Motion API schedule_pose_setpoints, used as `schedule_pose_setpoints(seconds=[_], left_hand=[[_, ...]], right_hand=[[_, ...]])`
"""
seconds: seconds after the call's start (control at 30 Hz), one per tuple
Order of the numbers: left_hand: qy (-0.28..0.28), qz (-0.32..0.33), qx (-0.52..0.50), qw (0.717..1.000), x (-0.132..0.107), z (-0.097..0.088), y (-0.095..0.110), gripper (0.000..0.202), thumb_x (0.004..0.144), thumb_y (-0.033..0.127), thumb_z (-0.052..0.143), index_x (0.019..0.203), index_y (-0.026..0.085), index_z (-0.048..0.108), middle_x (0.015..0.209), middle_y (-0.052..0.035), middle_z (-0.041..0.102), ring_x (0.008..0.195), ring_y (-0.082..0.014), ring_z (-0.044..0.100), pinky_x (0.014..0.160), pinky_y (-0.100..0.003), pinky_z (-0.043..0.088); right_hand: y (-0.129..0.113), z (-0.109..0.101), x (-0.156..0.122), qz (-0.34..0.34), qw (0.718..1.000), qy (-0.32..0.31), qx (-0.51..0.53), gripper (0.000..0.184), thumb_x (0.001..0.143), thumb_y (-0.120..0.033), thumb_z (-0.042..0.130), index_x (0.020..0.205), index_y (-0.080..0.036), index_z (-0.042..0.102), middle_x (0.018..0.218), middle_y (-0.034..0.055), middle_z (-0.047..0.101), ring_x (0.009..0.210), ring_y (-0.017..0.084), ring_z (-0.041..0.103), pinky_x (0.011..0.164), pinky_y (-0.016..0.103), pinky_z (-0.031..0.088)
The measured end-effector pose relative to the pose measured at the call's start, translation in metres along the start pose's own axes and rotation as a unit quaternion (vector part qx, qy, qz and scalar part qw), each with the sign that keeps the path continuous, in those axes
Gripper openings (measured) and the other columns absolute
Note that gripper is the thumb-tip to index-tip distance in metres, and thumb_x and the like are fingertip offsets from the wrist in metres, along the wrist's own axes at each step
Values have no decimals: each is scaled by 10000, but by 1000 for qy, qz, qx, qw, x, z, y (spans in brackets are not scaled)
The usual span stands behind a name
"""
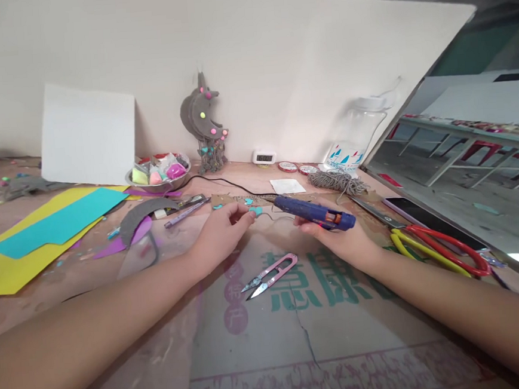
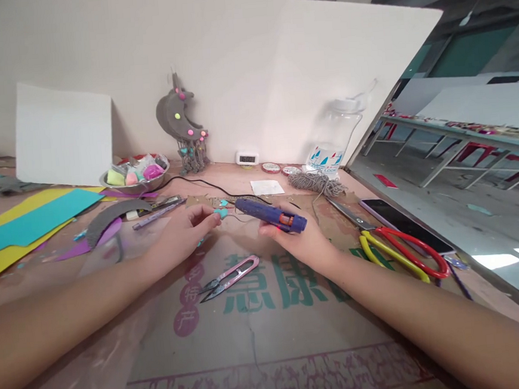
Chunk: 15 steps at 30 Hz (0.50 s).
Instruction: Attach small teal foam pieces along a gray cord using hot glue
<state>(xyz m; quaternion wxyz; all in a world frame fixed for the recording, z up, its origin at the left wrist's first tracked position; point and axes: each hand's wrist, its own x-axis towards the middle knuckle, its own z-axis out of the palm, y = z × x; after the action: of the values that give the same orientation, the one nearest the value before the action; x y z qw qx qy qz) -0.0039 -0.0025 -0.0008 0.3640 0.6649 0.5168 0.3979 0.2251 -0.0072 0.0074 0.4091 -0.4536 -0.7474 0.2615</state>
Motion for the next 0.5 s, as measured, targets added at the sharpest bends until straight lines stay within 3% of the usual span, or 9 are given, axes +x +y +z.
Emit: schedule_pose_setpoints(seconds=[0.1,0.3,0.5], left_hand=[[11,4,1,1000,1,-1,0,240,819,396,505,765,172,572,651,21,508,603,-120,462,535,-228,348],[30,-1,-13,999,0,-2,1,228,820,397,514,807,179,581,670,25,529,588,-109,465,511,-215,359],[32,2,-11,999,-1,-2,2,251,822,416,516,822,177,594,672,19,545,592,-112,483,500,-210,374]], right_hand=[[0,1,-1,6,1000,-13,13,266,743,-414,664,865,-186,602,843,47,679,817,204,641,775,334,505],[2,5,-3,16,998,47,-36,283,709,-469,659,759,-205,574,672,20,631,633,187,613,583,296,518],[5,6,-2,15,996,44,-71,293,699,-479,659,778,-204,599,709,32,662,676,204,635,600,300,535]])
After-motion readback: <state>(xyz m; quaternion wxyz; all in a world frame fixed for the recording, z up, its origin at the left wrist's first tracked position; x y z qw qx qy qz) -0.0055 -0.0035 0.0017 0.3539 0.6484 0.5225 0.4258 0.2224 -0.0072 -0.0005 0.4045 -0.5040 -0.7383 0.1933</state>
